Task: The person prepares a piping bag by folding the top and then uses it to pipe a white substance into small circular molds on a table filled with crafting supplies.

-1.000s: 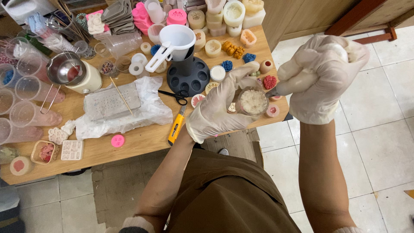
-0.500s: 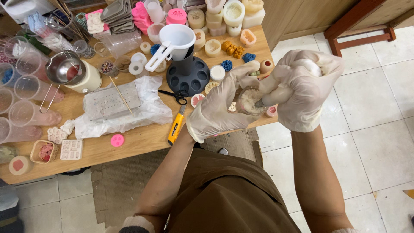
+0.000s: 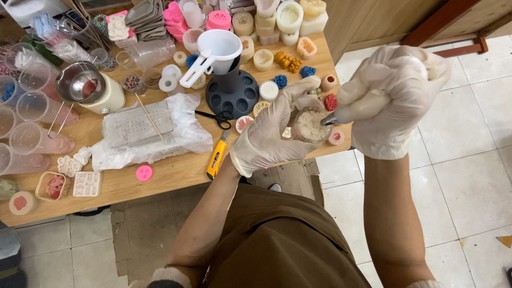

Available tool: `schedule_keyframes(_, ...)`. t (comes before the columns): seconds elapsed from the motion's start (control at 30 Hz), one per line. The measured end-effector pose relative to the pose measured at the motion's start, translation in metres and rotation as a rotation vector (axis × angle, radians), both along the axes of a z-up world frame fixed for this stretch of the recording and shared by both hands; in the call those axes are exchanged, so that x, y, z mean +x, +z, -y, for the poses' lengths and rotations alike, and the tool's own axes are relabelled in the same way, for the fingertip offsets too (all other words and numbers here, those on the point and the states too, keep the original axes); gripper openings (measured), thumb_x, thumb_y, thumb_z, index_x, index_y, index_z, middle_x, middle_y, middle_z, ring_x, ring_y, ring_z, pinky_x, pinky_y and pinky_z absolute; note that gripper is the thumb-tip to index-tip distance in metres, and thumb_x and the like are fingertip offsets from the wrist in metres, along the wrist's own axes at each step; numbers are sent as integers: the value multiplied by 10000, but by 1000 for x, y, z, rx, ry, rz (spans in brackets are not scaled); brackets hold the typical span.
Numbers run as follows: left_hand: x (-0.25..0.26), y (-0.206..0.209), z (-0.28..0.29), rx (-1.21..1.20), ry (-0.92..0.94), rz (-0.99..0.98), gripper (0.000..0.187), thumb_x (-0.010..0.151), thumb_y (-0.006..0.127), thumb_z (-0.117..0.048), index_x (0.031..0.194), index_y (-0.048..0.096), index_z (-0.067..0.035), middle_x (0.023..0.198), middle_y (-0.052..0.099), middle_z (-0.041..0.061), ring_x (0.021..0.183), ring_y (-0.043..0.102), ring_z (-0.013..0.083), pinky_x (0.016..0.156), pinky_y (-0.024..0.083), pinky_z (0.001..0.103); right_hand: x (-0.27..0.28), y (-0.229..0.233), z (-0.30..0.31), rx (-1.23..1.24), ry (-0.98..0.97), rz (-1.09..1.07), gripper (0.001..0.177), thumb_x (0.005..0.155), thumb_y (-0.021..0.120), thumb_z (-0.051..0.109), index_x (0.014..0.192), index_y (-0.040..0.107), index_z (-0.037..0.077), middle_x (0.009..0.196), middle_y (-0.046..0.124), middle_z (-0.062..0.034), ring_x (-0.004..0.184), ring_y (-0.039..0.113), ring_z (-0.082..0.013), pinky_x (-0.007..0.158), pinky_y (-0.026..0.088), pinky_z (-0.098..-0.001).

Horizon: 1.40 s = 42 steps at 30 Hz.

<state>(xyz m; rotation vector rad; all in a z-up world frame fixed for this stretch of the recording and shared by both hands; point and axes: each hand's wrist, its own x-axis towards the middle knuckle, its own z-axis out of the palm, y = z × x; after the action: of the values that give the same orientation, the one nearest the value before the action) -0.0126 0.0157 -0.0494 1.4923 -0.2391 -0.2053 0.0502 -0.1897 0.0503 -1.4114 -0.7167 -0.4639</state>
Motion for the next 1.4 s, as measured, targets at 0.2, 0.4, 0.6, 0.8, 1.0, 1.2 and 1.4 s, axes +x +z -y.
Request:
schedule_keyframes(0.2,1,1,2,-1,-7,0,949,787,825,-77,1587,318,-12,1447,553,101,1372,520,164,1206,407,316,-7,9,-20,232,168,-266,356,931,502,-127,614,469,32,597,573,-107,446,533,-178,415,374,-265)
schedule_keyframes(0.4,1,1,0,-6,-2,3,947,786,825,-82,1584,321,-12,1443,557,101,1366,524,162,1204,408,315,-8,1,-26,247,148,-467,374,912,536,-134,648,374,74,646,517,-58,492,447,-91,463,348,-237)
schedule_keyframes(0.6,1,3,0,-20,-1,5,945,785,825,-86,1581,323,-12,1439,561,100,1359,527,159,1202,410,314,-7,-5,-24,191,161,-425,326,910,543,-130,666,412,41,701,542,-69,550,430,-93,511,333,-235)
schedule_keyframes(0.8,0,19,2,-47,-7,16,943,784,826,-90,1579,325,-12,1435,565,99,1353,531,157,1199,412,313,-6,13,-30,224,141,-368,329,895,515,-69,599,446,57,612,541,-65,497,463,-139,454,369,-274)
schedule_keyframes(1.0,-7,50,5,-112,-43,84,941,783,826,-95,1576,328,-12,1431,569,99,1347,534,154,1197,414,312,20,7,7,395,174,-356,377,960,529,246,603,423,194,518,377,58,357,351,-52,370,290,-245)
schedule_keyframes(1.2,4,26,10,-95,15,207,1023,744,841,-80,1599,289,10,1473,507,119,1400,494,206,1235,380,330,43,-79,90,666,246,-435,449,1132,490,379,747,400,167,639,368,9,583,336,-103,554,294,-284)
schedule_keyframes(1.4,8,-44,-9,138,223,145,914,750,864,-155,1486,352,29,1385,566,149,1312,567,218,1151,450,325,17,-147,137,783,-16,-658,357,1100,469,389,861,518,128,663,451,-19,561,367,-125,506,312,-295)
